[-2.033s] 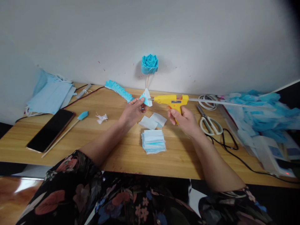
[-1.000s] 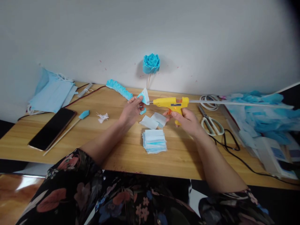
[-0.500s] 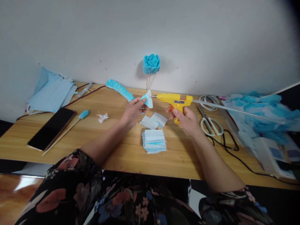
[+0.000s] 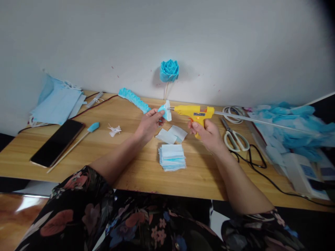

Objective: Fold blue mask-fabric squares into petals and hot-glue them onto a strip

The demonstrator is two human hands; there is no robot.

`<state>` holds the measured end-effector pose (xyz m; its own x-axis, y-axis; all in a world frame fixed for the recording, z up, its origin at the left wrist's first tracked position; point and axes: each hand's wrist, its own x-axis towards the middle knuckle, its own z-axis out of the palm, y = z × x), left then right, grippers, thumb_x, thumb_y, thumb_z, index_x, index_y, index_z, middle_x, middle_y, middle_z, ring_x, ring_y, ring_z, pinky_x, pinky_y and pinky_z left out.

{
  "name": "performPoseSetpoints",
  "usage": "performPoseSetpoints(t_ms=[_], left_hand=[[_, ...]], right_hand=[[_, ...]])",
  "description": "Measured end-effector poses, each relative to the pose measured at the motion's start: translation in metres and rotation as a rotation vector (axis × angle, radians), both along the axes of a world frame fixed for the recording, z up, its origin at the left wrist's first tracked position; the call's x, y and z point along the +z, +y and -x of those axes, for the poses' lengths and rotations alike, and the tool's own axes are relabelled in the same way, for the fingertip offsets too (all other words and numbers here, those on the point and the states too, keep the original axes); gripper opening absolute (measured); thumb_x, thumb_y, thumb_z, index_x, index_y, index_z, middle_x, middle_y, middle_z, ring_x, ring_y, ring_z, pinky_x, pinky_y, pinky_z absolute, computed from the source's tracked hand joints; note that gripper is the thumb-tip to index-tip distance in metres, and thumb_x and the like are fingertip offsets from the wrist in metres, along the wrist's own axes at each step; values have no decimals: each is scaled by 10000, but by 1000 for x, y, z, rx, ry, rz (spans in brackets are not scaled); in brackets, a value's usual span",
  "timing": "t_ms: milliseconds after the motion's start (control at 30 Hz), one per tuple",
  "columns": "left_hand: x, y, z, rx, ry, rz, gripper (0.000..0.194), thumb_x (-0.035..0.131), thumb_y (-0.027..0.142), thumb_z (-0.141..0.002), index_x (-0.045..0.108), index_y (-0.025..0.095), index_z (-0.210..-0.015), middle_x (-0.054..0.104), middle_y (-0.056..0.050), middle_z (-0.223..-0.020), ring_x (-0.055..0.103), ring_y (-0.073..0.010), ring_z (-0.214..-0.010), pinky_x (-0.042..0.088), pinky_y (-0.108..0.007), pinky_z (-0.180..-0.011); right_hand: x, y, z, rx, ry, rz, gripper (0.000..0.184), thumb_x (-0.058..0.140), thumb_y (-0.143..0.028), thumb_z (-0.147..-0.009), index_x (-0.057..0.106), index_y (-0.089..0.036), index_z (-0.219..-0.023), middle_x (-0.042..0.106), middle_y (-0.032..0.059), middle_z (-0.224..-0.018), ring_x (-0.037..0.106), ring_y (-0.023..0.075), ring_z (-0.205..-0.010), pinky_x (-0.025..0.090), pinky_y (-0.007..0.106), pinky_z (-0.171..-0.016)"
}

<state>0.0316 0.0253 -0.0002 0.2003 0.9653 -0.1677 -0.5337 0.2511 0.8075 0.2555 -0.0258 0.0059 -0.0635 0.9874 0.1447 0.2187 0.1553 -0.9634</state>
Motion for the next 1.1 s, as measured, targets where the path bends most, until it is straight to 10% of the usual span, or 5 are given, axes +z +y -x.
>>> performPoseSetpoints(t_ms=[1100], left_hand=[[-2, 4, 4, 1, -83, -2, 346, 898, 259, -724, 561, 183, -715, 675, 37, -675, 619, -85, -614, 446, -222, -596]], right_hand=[[5, 2, -9, -77, -35, -44, 393, 690, -603, -872, 700, -211, -850, 656, 11, -794, 542, 127, -645, 449, 289, -639]])
